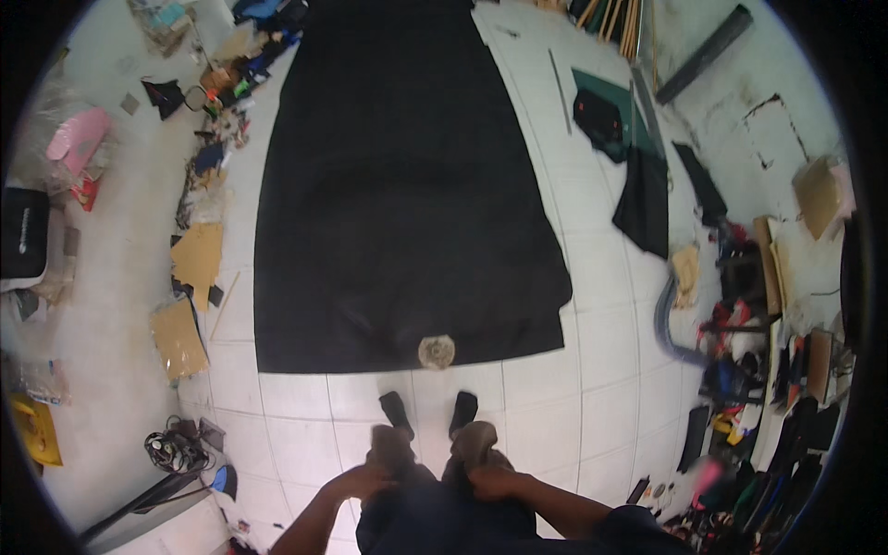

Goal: The person unfolds a large black fabric sheet on a tiled floor, smooths it out, and uses scissors to cut it into two pieces. The person then lifts and repositions the cut fabric sections.

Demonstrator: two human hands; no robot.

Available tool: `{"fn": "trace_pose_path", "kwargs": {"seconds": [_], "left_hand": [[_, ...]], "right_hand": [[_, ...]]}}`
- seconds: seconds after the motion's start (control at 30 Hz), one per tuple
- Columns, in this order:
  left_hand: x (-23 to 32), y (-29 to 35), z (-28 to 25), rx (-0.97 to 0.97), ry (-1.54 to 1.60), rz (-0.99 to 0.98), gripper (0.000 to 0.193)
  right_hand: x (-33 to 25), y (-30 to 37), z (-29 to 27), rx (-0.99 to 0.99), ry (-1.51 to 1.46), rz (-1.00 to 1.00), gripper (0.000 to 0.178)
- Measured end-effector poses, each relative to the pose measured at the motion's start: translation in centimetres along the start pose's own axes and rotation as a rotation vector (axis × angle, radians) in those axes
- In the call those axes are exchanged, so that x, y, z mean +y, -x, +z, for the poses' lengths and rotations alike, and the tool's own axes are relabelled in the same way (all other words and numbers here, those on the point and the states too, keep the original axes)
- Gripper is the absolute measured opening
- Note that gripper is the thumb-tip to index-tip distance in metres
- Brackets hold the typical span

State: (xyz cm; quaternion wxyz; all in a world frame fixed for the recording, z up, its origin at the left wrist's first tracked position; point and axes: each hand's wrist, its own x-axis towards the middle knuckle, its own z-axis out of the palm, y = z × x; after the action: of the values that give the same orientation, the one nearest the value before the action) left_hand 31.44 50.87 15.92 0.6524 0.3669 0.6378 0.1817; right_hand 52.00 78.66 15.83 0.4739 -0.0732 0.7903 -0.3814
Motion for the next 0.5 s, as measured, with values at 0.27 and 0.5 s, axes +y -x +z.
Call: {"fn": "trace_pose_path", "kwargs": {"seconds": [0.27, 0.5], "left_hand": [[-11.9, -9.0, 8.2, -0.205, 0.793, -0.341, 0.022], [-31.3, -29.8, -8.1, 0.809, 0.641, -0.211, 0.017]], "right_hand": [[5.9, -10.9, 10.8, -0.431, -0.314, -0.371, 0.028], [40.3, -27.2, 0.1, 1.095, -0.115, 0.496, 0.035]]}}
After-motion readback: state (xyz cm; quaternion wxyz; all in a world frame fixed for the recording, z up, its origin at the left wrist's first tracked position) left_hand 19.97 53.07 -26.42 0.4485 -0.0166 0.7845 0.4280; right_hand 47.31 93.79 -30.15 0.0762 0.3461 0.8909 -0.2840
